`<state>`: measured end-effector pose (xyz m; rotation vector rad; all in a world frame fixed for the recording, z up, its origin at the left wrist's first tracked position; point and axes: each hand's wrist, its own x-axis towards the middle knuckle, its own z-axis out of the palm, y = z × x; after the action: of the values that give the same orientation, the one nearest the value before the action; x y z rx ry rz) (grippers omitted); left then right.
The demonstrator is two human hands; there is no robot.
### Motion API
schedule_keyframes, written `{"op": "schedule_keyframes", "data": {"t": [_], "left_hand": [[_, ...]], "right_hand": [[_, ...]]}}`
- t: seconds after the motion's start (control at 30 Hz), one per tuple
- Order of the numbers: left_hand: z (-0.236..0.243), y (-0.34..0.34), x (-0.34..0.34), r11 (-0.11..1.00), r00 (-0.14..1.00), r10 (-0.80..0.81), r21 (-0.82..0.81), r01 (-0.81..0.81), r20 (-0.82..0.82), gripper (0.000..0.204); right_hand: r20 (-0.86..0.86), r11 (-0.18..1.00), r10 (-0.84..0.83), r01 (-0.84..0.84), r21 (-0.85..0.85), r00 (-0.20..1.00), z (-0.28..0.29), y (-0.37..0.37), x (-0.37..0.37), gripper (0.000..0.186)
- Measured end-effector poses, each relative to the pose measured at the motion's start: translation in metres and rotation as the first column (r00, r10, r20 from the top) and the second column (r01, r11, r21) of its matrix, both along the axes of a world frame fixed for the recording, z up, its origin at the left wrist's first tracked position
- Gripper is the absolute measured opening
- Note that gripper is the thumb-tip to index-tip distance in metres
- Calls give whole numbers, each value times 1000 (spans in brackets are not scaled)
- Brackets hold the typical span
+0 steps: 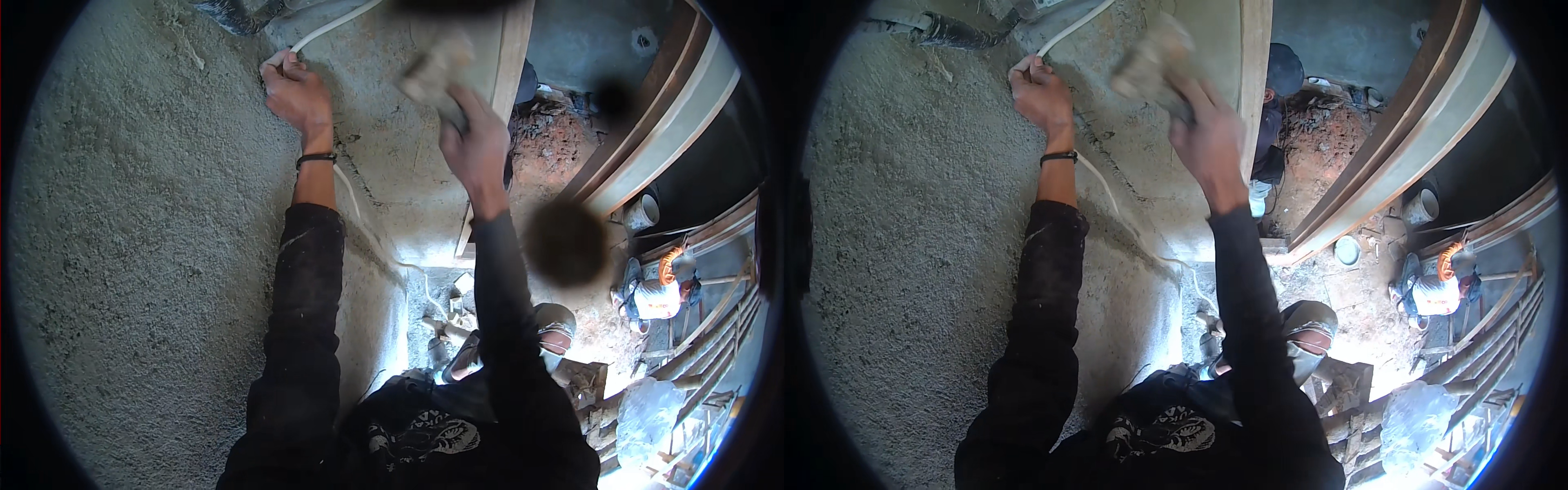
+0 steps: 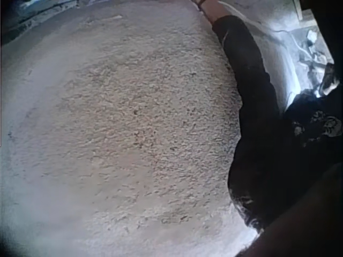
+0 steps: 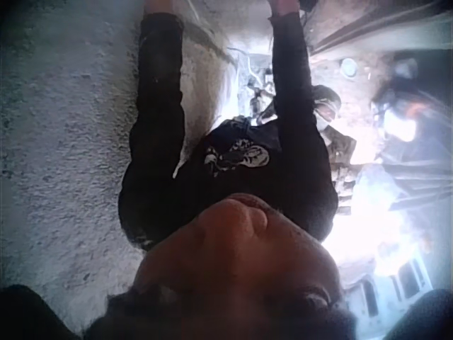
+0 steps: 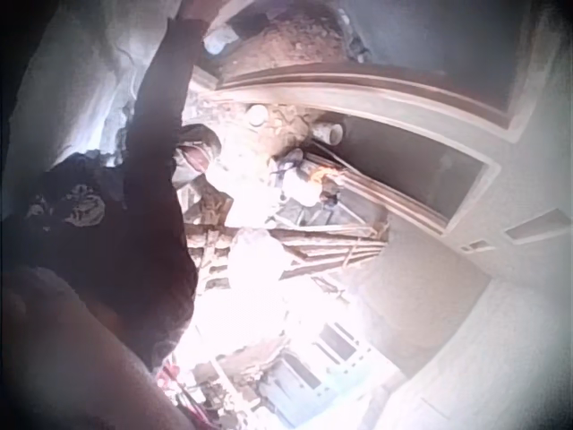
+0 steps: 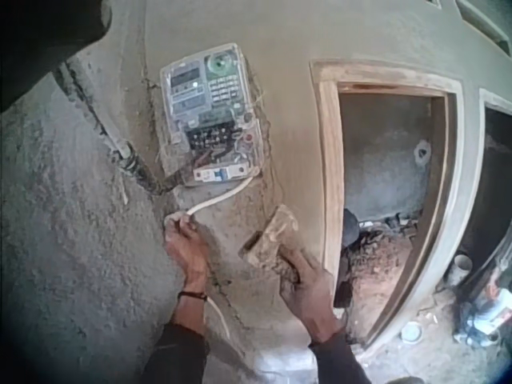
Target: Installing and securing electrical cables into a wall channel using a small hatchet and mortar.
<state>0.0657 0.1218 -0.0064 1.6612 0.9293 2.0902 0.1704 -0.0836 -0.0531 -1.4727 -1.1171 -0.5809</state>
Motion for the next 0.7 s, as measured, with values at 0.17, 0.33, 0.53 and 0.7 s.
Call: {"op": "schedule_keyframes", "data": {"t": [0.17,0.33,0.53,0.7], "left_hand": [[-2,5,-2,986,997,74,152,-70,-23,12],[-12,23,-1,970,999,-32,241,24,27,15],[-13,27,13,747,594,-653,275,605,470,45],[-1,25,16,572,335,-782,392,720,526,50]], "right_hand": [[291,990,-79,110,-92,954,51,60,2,35],[623,967,-203,256,4,755,75,102,0,51],[673,933,-114,311,-179,730,85,127,10,45],[613,971,-240,171,169,753,82,142,21,16]]}}
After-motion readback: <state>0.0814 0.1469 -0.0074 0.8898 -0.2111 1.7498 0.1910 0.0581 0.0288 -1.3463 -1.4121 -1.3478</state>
